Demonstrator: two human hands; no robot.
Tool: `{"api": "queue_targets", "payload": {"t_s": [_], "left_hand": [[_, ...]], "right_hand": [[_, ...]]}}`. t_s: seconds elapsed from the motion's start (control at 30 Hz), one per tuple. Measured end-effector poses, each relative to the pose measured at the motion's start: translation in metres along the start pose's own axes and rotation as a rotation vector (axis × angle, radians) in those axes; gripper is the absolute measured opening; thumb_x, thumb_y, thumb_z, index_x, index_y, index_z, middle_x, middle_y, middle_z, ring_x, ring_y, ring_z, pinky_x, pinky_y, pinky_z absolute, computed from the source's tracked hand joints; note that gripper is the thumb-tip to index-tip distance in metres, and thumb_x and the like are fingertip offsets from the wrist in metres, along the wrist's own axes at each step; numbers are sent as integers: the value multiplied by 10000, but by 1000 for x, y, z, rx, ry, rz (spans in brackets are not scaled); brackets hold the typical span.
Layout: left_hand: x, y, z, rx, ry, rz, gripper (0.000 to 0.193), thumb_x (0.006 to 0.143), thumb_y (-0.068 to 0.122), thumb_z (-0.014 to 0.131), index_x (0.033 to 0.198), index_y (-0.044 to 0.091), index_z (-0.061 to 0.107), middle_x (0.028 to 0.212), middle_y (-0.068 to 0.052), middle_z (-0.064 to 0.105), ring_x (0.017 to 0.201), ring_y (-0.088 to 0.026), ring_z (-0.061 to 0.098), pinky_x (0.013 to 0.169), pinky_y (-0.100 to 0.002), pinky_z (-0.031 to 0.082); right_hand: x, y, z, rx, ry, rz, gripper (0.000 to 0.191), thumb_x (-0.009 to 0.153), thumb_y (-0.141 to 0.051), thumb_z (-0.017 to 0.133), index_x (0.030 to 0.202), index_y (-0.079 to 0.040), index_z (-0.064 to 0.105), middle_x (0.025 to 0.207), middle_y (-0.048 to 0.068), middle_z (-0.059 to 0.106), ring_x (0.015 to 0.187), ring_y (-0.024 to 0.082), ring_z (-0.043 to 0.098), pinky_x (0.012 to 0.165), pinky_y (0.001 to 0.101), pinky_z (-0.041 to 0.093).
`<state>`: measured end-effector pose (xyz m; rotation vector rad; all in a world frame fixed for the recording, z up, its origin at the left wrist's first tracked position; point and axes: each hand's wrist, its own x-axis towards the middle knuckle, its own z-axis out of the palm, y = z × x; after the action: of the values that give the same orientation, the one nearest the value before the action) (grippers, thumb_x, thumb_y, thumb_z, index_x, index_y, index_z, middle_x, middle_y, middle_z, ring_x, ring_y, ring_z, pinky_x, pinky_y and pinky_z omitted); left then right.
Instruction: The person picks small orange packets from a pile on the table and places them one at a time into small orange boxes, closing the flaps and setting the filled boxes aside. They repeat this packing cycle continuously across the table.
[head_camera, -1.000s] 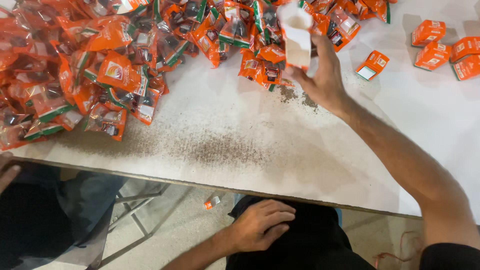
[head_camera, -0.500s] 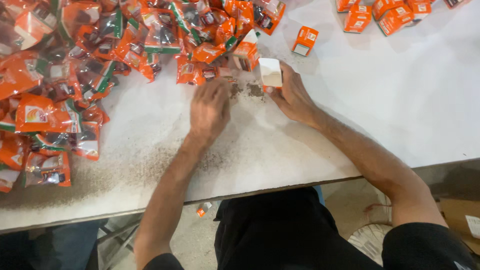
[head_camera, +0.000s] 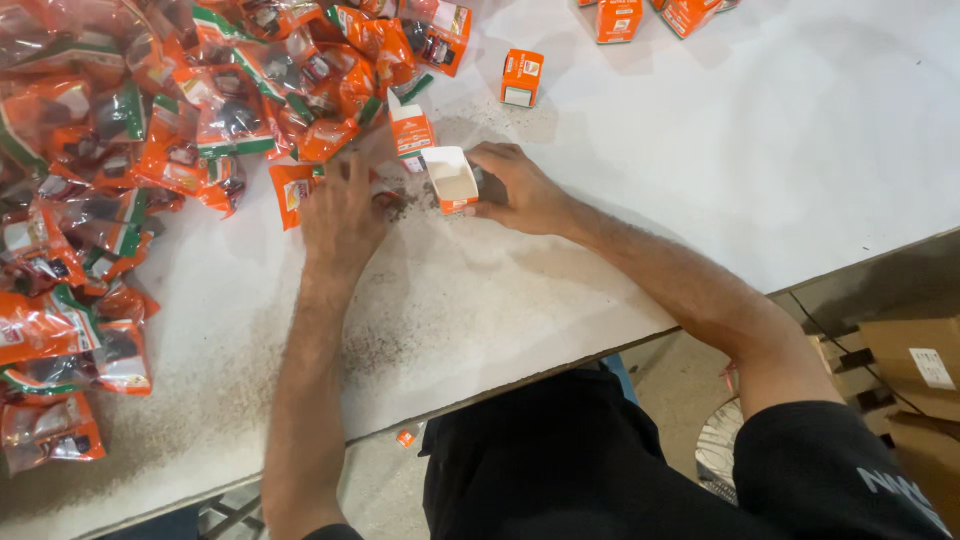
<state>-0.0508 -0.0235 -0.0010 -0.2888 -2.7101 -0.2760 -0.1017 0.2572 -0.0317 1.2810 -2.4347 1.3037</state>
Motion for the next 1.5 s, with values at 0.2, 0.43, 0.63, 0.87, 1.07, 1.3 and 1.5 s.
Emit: {"api": "queue_targets", "payload": {"t_s": [0.2, 0.43, 0.63, 0.87, 1.07, 1.3, 1.5], "left_hand": [[-3, 0, -11, 78, -24, -15, 529, 756, 276, 887, 1144, 86, 582, 1018, -219, 604, 748, -389, 692, 555, -486, 533], [-25, 32, -21, -358, 369, 168, 452, 905, -68, 672, 1330, -11, 530, 1256, -226, 651, 1092, -396, 724, 825, -431, 624], [-25, 66, -2, -331, 368, 558, 412, 914, -59, 681, 1308, -35, 561, 1293, -204, 653, 1147, -398, 700, 1082, -535, 547], [-23, 79, -12, -298, 277, 182, 327, 937, 81, 747, 1249, -4, 699, 1363, -192, 536, 1293, -428, 459, 1116, -543, 362], [-12, 84, -12, -533, 185, -94, 305, 831, 33, 713, 1127, -1, 646, 1331, -221, 458, 1083, -353, 499, 921, -477, 449], [-4, 73, 26, -1292, -91, -576, 190, 933, 16, 604, 1119, -7, 574, 980, -143, 673, 735, -123, 660, 597, -252, 553], [-4, 71, 24, -1387, -122, -533, 136, 966, 57, 631, 1065, -35, 626, 913, -78, 697, 772, -108, 677, 658, -265, 584]], "right_hand": [[-1, -5, -3, 61, -13, 46, 614, 821, -333, 881, 1307, -56, 628, 1222, 138, 682, 1196, 352, 612, 1077, 466, 440], [-1, -19, -1, 51, -17, 85, 653, 780, -329, 891, 1322, -64, 639, 1187, 133, 685, 1172, 370, 606, 1033, 488, 472], [-4, -23, 4, 72, 20, 60, 589, 791, -241, 874, 1298, -65, 631, 1262, 135, 670, 1210, 369, 604, 1053, 467, 486], [-8, -23, 9, -8, -10, 50, 653, 765, -183, 888, 1315, -27, 573, 1299, 176, 616, 1271, 402, 540, 1092, 495, 428], [-9, -30, 10, -5, -9, 103, 717, 735, -103, 850, 1378, -24, 541, 1333, 177, 598, 1289, 406, 535, 1104, 491, 429], [-9, -38, 10, -12, -23, 52, 760, 762, -125, 862, 1435, -71, 512, 1401, 162, 589, 1313, 394, 535, 1104, 495, 419], [-15, -38, 12, -54, -18, 87, 744, 798, -164, 865, 1430, -71, 484, 1401, 197, 564, 1315, 400, 527, 1080, 499, 455]]}}
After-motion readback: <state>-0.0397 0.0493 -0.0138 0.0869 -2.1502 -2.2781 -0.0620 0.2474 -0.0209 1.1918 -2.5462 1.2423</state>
